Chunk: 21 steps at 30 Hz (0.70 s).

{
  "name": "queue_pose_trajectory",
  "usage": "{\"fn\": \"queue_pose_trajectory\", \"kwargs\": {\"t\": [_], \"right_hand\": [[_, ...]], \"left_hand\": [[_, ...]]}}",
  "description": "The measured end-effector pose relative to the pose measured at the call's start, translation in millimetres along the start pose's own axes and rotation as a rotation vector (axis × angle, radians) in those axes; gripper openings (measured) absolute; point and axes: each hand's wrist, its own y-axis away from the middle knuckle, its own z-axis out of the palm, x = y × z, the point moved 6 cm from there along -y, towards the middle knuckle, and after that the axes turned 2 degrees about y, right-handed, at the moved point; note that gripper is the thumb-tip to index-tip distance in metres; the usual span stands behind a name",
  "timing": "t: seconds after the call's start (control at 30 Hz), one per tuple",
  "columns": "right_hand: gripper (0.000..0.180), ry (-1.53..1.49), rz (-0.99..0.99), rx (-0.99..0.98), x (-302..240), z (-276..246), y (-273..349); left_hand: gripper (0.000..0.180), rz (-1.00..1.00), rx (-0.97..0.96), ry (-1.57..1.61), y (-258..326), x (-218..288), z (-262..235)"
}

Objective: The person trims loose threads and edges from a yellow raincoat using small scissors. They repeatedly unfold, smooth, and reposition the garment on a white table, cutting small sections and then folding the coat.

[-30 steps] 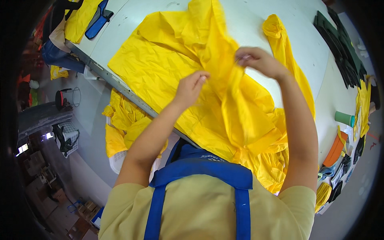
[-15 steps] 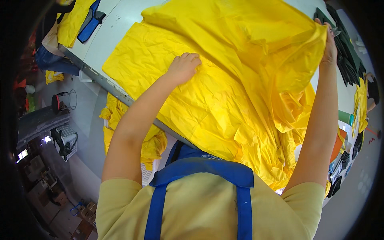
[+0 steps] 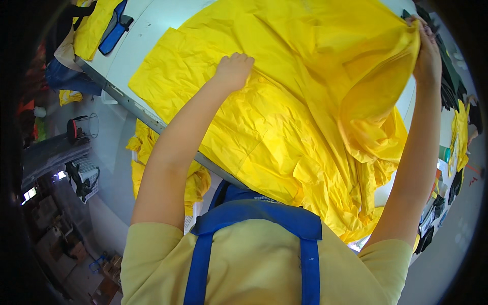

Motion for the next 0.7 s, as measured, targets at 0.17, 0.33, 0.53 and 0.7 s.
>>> {"fn": "queue_pose_trajectory", "kwargs": {"t": [0.17, 0.33, 0.53, 0.7], "right_hand": [[0.021, 0.352, 0.050, -0.265, 28, 115, 41], [0.020, 0.334, 0.139, -0.351, 55, 151, 58], [0.022, 0.316, 0.237, -0.250, 69, 136, 75], [0.027, 0.218, 0.197, -0.119, 59, 99, 67]], "left_hand": [[0.024, -0.110, -0.012, -0.111, 11, -37, 4], [0.023, -0.106, 0.056, -0.138, 5, -43, 7], [0.014, 0.065, -0.227, -0.180, -17, -50, 6], [0.016, 0.326, 0.089, -0.096, 15, -42, -41]]}}
